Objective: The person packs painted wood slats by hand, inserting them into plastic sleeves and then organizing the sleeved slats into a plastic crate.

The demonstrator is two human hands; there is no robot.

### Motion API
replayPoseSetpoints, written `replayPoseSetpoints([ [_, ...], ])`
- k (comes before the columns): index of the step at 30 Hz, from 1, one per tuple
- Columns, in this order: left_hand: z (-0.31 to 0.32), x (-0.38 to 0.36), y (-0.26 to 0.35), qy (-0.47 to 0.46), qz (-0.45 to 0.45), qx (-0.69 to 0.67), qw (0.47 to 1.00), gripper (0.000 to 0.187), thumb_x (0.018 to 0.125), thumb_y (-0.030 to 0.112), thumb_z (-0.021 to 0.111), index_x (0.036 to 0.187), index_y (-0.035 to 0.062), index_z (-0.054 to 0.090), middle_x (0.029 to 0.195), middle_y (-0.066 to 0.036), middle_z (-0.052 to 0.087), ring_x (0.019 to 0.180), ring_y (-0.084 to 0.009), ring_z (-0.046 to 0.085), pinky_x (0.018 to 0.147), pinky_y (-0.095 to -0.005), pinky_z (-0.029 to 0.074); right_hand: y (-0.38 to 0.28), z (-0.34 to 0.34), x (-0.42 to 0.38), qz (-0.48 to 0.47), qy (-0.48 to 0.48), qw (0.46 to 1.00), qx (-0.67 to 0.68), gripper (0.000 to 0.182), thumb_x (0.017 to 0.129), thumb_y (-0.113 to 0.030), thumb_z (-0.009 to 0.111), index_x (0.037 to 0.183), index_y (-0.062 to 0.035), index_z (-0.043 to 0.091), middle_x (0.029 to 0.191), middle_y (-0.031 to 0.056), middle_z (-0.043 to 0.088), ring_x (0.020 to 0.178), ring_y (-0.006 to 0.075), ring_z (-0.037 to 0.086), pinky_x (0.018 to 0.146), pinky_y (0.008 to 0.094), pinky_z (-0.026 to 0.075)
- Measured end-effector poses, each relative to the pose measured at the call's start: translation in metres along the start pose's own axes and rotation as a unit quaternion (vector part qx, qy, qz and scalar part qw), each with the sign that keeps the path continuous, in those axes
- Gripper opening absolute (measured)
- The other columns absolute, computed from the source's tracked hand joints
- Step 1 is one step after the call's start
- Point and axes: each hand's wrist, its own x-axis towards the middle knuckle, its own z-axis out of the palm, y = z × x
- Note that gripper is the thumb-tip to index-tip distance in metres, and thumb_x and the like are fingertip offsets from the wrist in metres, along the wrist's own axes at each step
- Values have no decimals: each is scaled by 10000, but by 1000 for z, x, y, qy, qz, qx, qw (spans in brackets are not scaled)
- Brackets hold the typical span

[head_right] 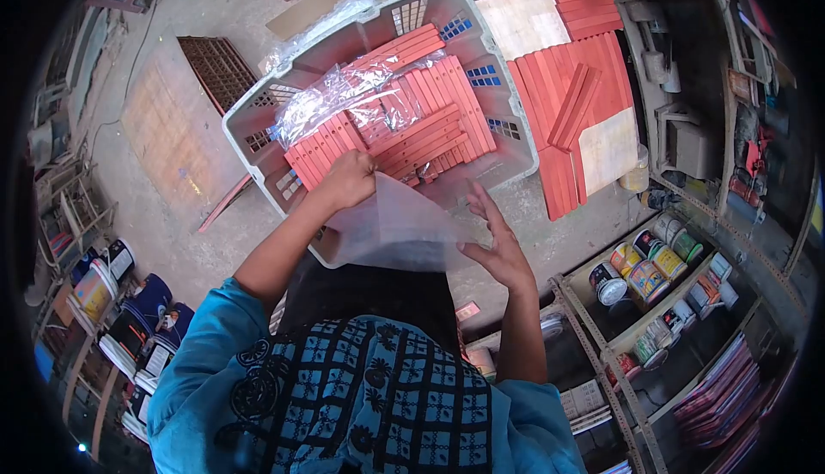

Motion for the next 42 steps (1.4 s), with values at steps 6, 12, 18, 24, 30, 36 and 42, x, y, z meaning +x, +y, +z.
replayPoseSetpoints([
  [6,-21,3,-14,-37,-55,35,997,391,736,290,488,901,-24,653,928,-256,626,933,-381,593,855,-431,461,58,22,50,38,15,999,-29,335,767,-19,605,1100,-53,613,949,147,654,860,207,632,780,305,474],
  [12,-10,18,-66,-74,-85,-28,993,379,742,313,491,979,65,653,1000,-243,611,991,-366,573,887,-419,446,87,34,102,69,-42,989,-126,224,794,-35,559,1006,-27,631,901,172,647,825,236,638,766,310,479],
  [18,26,5,-96,1,-79,-76,994,309,735,244,500,945,67,643,946,-233,624,928,-389,591,853,-432,455,56,61,206,-85,128,981,-122,216,863,-82,509,1037,6,602,967,186,639,909,321,625,803,377,477],
  [24,27,-9,-82,64,-102,-104,987,321,778,235,531,1006,11,558,904,-255,620,901,-402,592,837,-461,446,36,120,327,-42,96,946,-306,415,807,-276,597,1164,-68,560,1034,166,643,1057,309,576,959,510,331],
  [30,5,-15,-86,75,-104,-130,983,300,797,239,531,985,6,551,903,-245,621,879,-409,591,822,-470,444,52,126,370,16,21,955,-294,409,705,-242,689,1099,-149,630,975,57,682,973,243,622,934,485,365],
  [36,-2,-11,-101,134,-58,-159,976,254,778,163,549,962,-9,585,883,-223,619,843,-376,605,777,-422,474,46,115,362,15,17,997,-75,123,804,-16,624,918,7,663,750,48,654,629,102,601,579,249,503],
  [42,-2,1,-107,155,-47,-166,973,231,778,145,550,953,4,599,910,-191,625,837,-356,614,774,-398,483,43,127,367,-69,26,993,-94,91,783,-18,629,858,-5,677,753,60,669,645,102,613,601,250,495],
])
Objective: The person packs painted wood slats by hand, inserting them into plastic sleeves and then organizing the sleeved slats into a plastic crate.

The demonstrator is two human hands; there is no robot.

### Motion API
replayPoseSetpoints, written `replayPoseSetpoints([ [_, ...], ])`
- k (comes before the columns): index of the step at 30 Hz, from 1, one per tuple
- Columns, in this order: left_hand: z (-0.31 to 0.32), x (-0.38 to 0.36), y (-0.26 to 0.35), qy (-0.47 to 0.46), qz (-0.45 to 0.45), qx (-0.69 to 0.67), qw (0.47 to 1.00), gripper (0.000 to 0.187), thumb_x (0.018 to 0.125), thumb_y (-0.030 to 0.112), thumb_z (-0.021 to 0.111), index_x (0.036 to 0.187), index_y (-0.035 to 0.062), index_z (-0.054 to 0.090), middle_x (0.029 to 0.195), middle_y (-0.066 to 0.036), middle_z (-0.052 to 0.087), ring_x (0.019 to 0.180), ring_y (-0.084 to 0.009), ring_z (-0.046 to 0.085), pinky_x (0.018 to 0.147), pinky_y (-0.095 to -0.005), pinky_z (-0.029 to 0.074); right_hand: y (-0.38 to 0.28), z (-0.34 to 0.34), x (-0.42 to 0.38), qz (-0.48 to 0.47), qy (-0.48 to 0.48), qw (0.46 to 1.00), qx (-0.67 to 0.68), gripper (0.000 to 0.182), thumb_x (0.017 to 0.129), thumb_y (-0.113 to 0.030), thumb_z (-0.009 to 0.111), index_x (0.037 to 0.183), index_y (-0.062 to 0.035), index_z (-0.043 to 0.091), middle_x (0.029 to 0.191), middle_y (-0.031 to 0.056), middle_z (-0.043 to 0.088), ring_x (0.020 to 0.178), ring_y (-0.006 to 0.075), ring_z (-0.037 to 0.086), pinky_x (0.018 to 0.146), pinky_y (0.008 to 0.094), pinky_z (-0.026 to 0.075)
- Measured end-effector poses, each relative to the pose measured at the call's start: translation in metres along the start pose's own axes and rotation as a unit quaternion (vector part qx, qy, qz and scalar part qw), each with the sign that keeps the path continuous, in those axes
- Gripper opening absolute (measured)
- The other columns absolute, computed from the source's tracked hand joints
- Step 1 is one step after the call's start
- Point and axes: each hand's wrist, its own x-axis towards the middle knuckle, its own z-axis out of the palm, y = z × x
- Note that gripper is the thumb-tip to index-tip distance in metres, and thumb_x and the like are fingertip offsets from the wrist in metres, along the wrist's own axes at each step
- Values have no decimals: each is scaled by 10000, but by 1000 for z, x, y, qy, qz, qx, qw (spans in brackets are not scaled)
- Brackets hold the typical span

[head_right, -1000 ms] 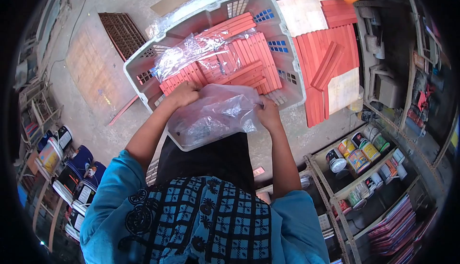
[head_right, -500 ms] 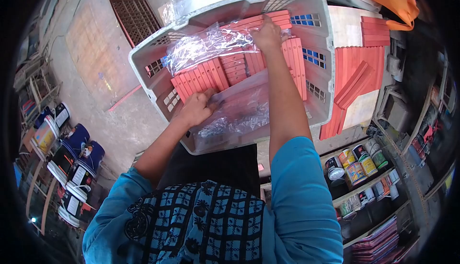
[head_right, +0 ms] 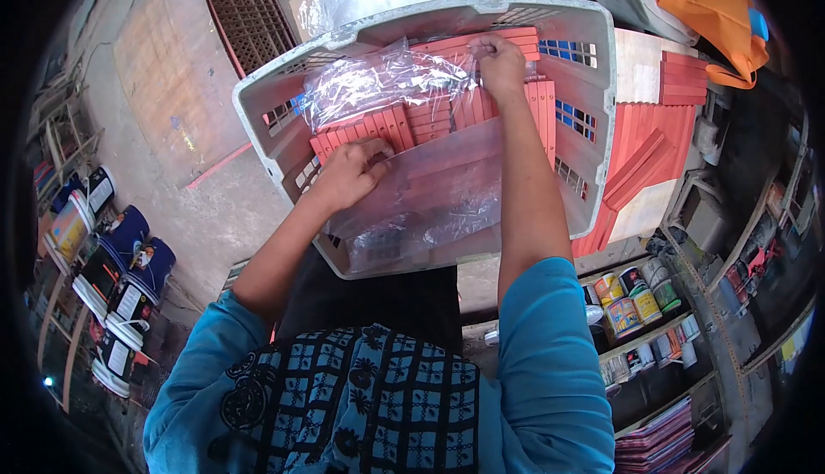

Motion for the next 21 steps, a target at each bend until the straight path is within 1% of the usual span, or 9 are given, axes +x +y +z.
replayPoseSetpoints([
  [1,1,1,-1,-2,-1,-5,1000,228,775,143,552,952,9,601,922,-186,624,851,-352,611,781,-396,480,-4,4,-1,-45,3,999,-25,92,786,-21,628,863,-3,676,750,60,667,654,103,613,608,251,493],
  [4,1,4,-3,25,11,-10,1000,237,768,141,558,965,15,597,964,-176,618,903,-345,595,806,-396,471,-10,13,0,-26,-7,999,-31,113,788,-43,641,892,-8,670,729,62,658,683,113,617,630,259,488],
  [5,2,7,-5,56,24,-8,998,253,766,143,561,980,11,591,983,-177,613,926,-346,586,817,-399,466,-7,13,3,11,-28,999,31,205,781,-72,668,966,14,647,783,63,661,699,139,624,647,261,497],
  [8,6,20,-13,179,56,34,982,327,753,156,574,1035,-7,563,1029,-194,594,985,-359,552,856,-414,443,-46,0,-10,174,-50,962,204,334,789,-88,691,1079,43,590,861,54,658,732,96,599,680,232,483],
  [9,8,27,-16,225,65,53,971,356,748,162,580,1055,-15,552,1042,-202,587,1003,-365,540,870,-420,434,-42,-1,-10,147,-63,969,187,334,782,-91,699,1066,49,593,884,63,656,729,108,607,682,234,488],
  [11,9,41,-23,182,51,53,981,398,722,181,594,1063,-22,564,1055,-206,583,1016,-366,535,895,-417,430,-25,-7,-13,94,-89,980,152,335,767,-96,715,1039,61,599,932,81,653,723,133,621,686,238,499],
  [15,8,52,-20,86,18,37,995,443,699,197,607,1082,-24,575,1092,-219,559,1050,-373,513,925,-420,420,-10,-18,-9,100,-181,973,105,333,762,-99,725,1044,38,613,905,60,657,752,111,611,697,229,488],
  [20,18,44,-28,136,58,80,986,492,717,184,609,1168,0,539,1174,-206,517,1095,-373,478,964,-420,382,-31,-16,-15,122,-255,957,70,205,779,-94,710,949,10,659,836,20,661,713,68,582,645,205,468],
  [21,19,43,-29,135,60,77,986,496,714,184,610,1172,6,541,1173,-202,519,1101,-370,474,967,-420,379,-25,-13,-12,97,-229,968,30,196,759,-99,722,926,-7,675,823,37,670,717,90,597,658,227,475],
])
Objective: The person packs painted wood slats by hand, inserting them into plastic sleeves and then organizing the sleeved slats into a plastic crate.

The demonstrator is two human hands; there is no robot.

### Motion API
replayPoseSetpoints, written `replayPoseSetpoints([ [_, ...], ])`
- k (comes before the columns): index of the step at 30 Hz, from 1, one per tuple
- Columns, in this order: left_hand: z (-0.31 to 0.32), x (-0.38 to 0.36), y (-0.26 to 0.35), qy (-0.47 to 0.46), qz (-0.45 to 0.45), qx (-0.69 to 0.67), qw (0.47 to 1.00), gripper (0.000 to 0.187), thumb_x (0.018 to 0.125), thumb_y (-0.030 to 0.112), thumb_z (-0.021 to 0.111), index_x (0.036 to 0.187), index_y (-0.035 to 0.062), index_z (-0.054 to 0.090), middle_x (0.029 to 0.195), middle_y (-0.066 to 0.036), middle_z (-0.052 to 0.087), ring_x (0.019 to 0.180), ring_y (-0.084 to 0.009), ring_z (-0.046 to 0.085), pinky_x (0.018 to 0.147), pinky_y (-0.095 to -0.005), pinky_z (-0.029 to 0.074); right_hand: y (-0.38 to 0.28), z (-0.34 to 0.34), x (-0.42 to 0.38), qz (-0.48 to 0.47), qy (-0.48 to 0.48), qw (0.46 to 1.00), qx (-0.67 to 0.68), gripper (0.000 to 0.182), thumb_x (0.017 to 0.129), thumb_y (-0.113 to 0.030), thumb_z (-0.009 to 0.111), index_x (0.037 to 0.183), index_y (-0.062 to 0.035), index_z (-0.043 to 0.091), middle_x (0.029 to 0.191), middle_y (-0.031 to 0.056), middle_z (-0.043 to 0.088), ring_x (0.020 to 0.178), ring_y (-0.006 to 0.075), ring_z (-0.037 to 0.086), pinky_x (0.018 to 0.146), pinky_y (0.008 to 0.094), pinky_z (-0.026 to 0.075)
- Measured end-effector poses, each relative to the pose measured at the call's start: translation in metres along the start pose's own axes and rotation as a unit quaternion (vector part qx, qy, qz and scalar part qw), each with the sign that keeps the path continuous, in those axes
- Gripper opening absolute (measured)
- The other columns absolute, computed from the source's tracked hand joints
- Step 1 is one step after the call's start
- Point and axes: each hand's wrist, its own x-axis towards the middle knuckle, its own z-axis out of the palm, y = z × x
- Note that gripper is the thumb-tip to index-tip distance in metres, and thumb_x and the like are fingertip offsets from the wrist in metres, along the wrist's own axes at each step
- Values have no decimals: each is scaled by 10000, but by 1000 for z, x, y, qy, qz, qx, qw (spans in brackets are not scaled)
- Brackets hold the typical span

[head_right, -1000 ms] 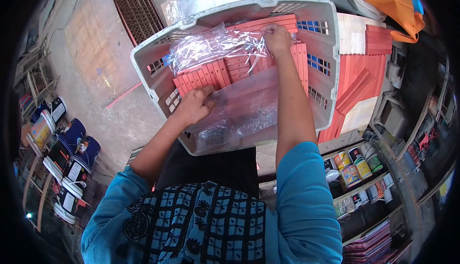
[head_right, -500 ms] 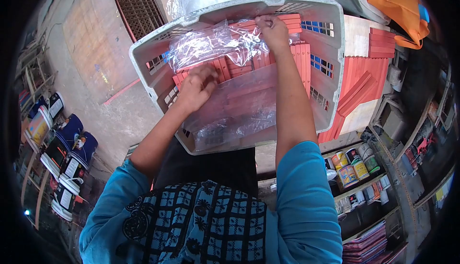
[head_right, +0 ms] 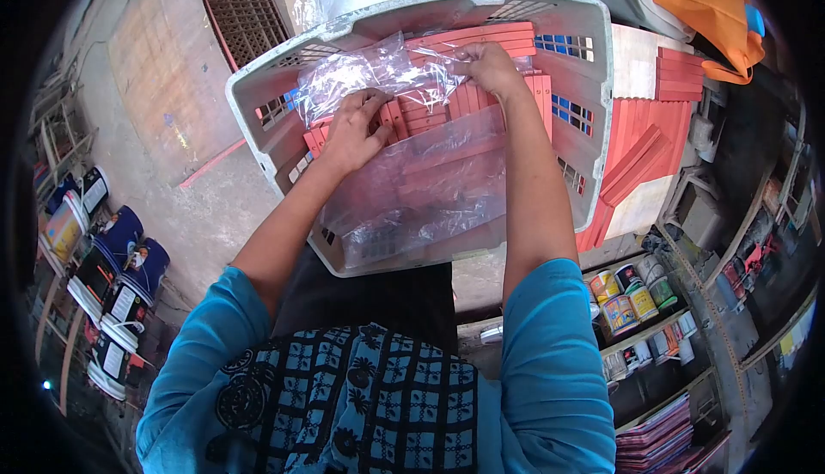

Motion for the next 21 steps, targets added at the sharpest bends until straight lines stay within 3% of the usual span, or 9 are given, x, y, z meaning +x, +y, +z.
replayPoseSetpoints([
  [2,-2,-1,3,10,-2,-3,1000,485,696,201,617,1138,7,568,1144,-198,536,1088,-360,485,945,-418,401,21,-1,15,-33,63,994,-88,180,718,-111,747,879,-41,708,797,72,688,725,133,628,683,272,489],
  [8,3,-5,2,17,-9,-4,1000,516,686,201,621,1172,40,555,1181,-186,521,1119,-351,470,970,-437,376,35,1,26,-91,111,989,-19,188,713,-129,747,880,-51,708,798,58,689,723,131,627,699,279,489],
  [11,5,-5,2,25,-5,-7,1000,529,687,199,623,1191,59,545,1213,-182,502,1140,-352,456,987,-447,356,31,5,26,-119,101,987,-41,177,777,-57,699,938,6,658,816,20,656,666,72,567,591,211,463],
  [14,6,-6,4,46,3,-10,999,527,681,193,628,1187,65,549,1217,-184,498,1143,-356,452,988,-449,352,20,-2,17,-29,66,994,-85,239,778,-56,695,1000,8,634,821,35,656,708,85,584,633,214,470],
  [17,5,-8,6,53,4,-20,998,522,672,188,634,1171,58,558,1205,-189,504,1132,-359,457,980,-450,356,0,-7,-5,37,44,997,52,321,715,-77,745,1012,-3,647,859,84,664,771,137,616,679,252,494],
  [21,6,-10,7,50,-5,-4,999,536,677,180,635,1187,37,546,1170,-186,519,1107,-357,468,962,-430,373,17,-8,-14,-14,64,994,85,272,783,-58,688,1039,-8,611,847,33,655,696,86,591,595,207,476],
])
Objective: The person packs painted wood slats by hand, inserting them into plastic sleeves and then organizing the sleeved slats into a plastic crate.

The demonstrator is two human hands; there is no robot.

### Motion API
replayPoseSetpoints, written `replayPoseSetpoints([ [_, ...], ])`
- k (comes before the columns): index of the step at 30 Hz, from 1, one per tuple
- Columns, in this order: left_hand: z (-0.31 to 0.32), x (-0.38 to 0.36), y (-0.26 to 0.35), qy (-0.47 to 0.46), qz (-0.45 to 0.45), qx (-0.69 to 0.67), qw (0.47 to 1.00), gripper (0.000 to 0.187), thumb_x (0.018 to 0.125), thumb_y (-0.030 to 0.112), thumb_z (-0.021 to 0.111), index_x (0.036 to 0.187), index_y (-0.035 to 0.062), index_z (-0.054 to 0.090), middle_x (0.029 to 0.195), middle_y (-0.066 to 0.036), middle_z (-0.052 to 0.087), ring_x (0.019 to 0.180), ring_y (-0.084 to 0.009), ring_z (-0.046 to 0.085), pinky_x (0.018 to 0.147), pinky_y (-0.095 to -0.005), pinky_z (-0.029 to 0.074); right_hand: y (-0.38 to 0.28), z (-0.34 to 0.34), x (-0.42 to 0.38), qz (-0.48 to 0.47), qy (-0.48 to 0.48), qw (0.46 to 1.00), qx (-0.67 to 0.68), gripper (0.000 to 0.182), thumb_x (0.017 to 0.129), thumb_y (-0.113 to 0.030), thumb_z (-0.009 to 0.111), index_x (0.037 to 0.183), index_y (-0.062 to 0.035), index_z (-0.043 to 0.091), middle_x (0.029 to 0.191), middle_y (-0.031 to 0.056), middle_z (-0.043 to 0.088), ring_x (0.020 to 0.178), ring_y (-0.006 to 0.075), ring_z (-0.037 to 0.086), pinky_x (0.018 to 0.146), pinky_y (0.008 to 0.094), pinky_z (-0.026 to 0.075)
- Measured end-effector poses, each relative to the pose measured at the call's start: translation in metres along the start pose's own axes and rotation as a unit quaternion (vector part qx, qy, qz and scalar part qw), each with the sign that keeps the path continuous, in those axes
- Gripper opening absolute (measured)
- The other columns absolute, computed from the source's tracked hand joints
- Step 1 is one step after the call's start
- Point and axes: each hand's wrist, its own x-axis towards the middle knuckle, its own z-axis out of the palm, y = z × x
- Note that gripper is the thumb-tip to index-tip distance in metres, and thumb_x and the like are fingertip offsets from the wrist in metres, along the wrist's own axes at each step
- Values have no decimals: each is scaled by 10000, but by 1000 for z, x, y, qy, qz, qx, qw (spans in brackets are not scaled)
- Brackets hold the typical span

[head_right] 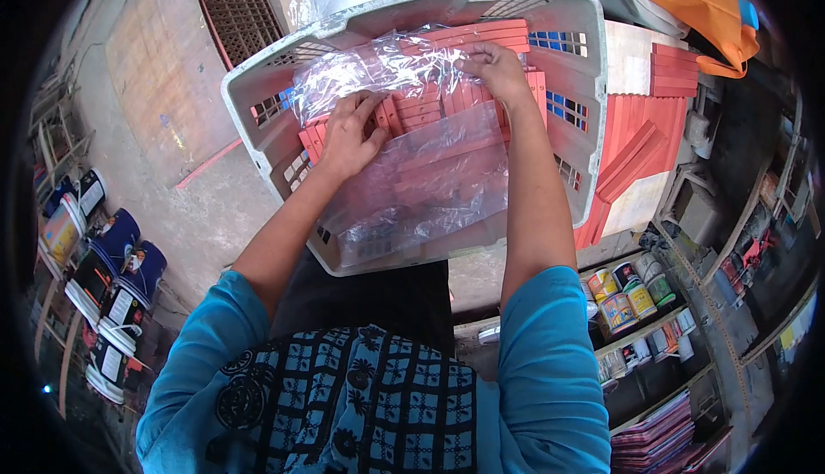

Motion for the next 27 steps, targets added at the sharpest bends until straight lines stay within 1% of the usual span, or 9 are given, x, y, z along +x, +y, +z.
replayPoseSetpoints([
  [2,0,0,-1,1,5,-7,1000,537,672,178,636,1179,25,549,1152,-188,525,1091,-358,474,951,-431,379,16,-4,2,11,-8,1000,-3,253,787,-58,684,1028,-18,618,855,24,655,690,77,591,587,197,476],
  [5,-2,1,-1,-11,5,-10,1000,542,673,183,641,1181,19,548,1150,-192,525,1086,-360,475,949,-430,383,17,2,-5,31,25,999,-27,267,746,-62,716,988,16,636,853,60,662,700,100,600,587,229,496],
  [8,-3,0,0,-5,13,-1,1000,534,663,185,635,1165,22,557,1149,-191,532,1084,-356,485,948,-430,394,24,5,0,18,49,998,-23,209,758,-57,703,954,-1,658,808,35,666,664,88,593,573,223,491],
  [11,-4,-1,-1,2,22,-3,1000,533,658,186,630,1159,22,559,1153,-194,534,1085,-356,490,951,-428,400,24,8,-3,8,65,997,31,147,765,-44,689,910,-20,677,763,28,666,631,76,583,555,217,486],
  [14,-3,-3,-1,-2,18,-6,1000,539,659,187,629,1166,22,553,1171,-201,525,1099,-360,484,956,-428,397,27,13,-1,-42,75,996,-7,131,764,-43,690,892,-19,681,761,33,666,632,69,578,551,217,478],
  [18,-2,-3,-2,-20,11,1,1000,585,691,184,643,1240,36,506,1208,-203,499,1133,-363,455,992,-420,364,25,20,0,-59,83,994,-34,152,765,-51,694,909,-7,676,745,34,657,633,70,567,562,216,466],
  [23,-1,-4,-5,2,26,-3,1000,557,665,187,628,1188,21,532,1188,-211,516,1114,-367,476,961,-429,394,18,13,-9,-56,94,993,-38,161,768,-63,698,910,6,664,746,39,650,655,90,570,612,233,474],
  [26,-2,-3,-2,-8,9,-15,1000,552,668,182,624,1186,14,531,1202,-206,506,1125,-361,467,965,-433,386,17,6,-32,-81,85,993,-34,183,818,-65,657,985,5,637,840,29,641,751,81,577,691,218,475],
  [27,-3,-3,0,-14,-1,-20,1000,550,669,179,623,1185,12,531,1210,-203,500,1132,-357,461,968,-434,381,16,7,-41,-100,120,988,-18,207,810,-79,666,992,13,633,829,37,642,751,89,577,693,223,472],
])
